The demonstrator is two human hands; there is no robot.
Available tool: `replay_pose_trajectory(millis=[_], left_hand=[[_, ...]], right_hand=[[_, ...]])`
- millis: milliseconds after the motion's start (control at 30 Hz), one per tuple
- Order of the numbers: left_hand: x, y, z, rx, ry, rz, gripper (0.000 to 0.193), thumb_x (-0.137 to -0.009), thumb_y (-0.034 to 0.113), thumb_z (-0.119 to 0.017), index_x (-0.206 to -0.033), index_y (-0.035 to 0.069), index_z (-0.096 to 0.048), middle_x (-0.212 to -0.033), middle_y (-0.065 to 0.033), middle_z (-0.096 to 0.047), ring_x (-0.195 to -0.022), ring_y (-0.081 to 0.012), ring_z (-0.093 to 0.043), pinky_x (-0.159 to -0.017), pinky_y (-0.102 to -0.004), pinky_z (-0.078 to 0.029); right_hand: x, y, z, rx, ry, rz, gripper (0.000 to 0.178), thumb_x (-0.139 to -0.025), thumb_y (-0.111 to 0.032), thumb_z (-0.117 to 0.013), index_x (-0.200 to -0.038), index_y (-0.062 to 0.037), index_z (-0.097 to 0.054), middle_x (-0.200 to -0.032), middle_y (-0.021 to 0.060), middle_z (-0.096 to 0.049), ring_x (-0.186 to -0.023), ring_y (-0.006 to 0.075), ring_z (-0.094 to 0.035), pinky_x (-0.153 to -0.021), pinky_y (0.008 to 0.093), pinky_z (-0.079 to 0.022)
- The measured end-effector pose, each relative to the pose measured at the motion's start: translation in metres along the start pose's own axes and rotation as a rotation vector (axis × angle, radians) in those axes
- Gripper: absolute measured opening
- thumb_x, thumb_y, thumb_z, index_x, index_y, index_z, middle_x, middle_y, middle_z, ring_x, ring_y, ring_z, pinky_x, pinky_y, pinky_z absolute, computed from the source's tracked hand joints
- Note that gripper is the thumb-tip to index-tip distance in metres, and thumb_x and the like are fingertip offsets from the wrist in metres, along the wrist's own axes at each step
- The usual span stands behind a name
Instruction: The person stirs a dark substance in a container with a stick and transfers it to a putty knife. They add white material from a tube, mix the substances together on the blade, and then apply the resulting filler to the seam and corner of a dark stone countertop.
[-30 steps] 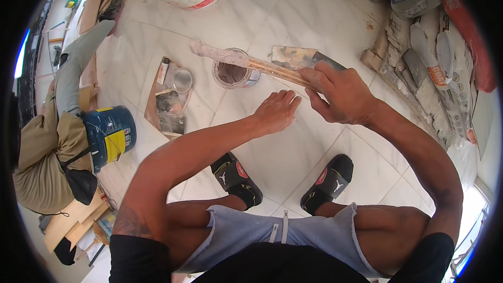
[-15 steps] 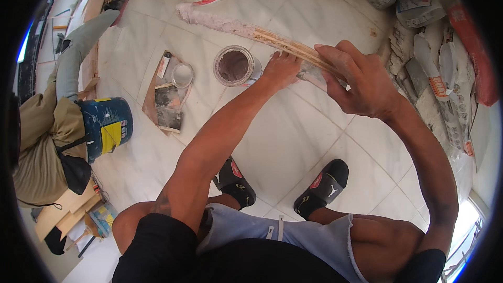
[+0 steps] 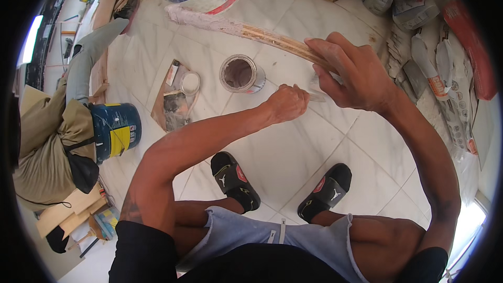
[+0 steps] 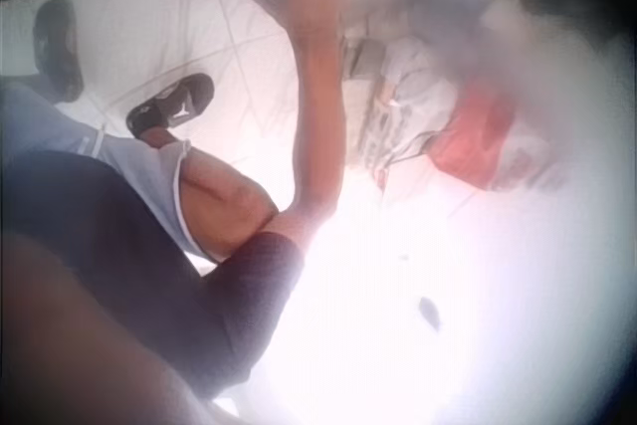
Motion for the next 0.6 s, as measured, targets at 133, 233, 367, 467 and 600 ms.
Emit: replay_pose_trajectory(millis=[133, 233, 367, 467, 600], left_hand=[[0.035, -0.005, 0.050, 0.616, -0.168, -0.064, 0.020, -0.092, 0.018, -0.053, -0.088, -0.001, -0.057, -0.071, -0.0173, -0.067, -0.059, -0.0311, -0.067, -0.052, -0.0478, -0.052], [0.071, -0.026, 0.089, 0.990, -0.420, 0.185, 0.027, -0.098, 0.024, -0.048, -0.093, -0.001, -0.056, -0.072, -0.0200, -0.066, -0.065, -0.0415, -0.065, -0.062, -0.0524, -0.051], [0.124, -0.045, 0.095, 1.207, -0.599, 0.337, 0.035, -0.100, 0.032, -0.051, -0.100, -0.002, -0.058, -0.079, -0.0244, -0.067, -0.074, -0.0424, -0.066, -0.070, -0.0497, -0.051], [0.156, -0.054, 0.100, 1.388, -0.689, 0.392, 0.037, -0.098, 0.032, -0.056, -0.107, -0.003, -0.059, -0.082, -0.0254, -0.067, -0.078, -0.0396, -0.067, -0.074, -0.0471, -0.051], [0.165, -0.060, 0.099, 1.656, -0.544, 0.508, 0.035, -0.094, 0.021, -0.065, -0.117, -0.003, -0.056, -0.095, -0.0211, -0.067, -0.085, -0.0296, -0.065, -0.081, -0.0393, -0.050]], right_hand=[[-0.006, 0.004, 0.001, 0.004, 0.016, -0.005, 0.057, -0.079, -0.002, -0.072, -0.132, -0.0054, -0.051, -0.089, 0.0096, -0.057, -0.059, 0.0243, -0.057, -0.048, 0.0358, -0.046], [-0.011, 0.004, -0.002, -0.084, 0.025, -0.015, 0.060, -0.079, 0.002, -0.068, -0.136, -0.0030, -0.048, -0.086, 0.0139, -0.056, -0.059, 0.0256, -0.053, -0.052, 0.0375, -0.043], [-0.003, 0.005, -0.002, -0.057, -0.047, -0.074, 0.051, -0.081, -0.003, -0.070, -0.129, -0.0063, -0.052, -0.089, 0.0098, -0.057, -0.061, 0.0257, -0.058, -0.050, 0.0367, -0.047], [0.010, 0.010, -0.001, -0.073, -0.117, -0.108, 0.052, -0.082, -0.003, -0.069, -0.130, -0.0064, -0.051, -0.088, 0.0099, -0.056, -0.063, 0.0264, -0.059, -0.052, 0.0375, -0.048], [0.039, 0.021, 0.006, -0.039, -0.198, -0.180, 0.049, -0.084, -0.003, -0.067, -0.130, -0.0056, -0.051, -0.088, 0.0108, -0.056, -0.064, 0.0269, -0.059, -0.053, 0.0386, -0.048]])
Point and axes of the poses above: each hand's wrist, its own x-axis away from the middle knuckle, its own z-axis out of the back of the hand, y = z × x, the point moved 1 cm from there along -x, towards the middle knuckle
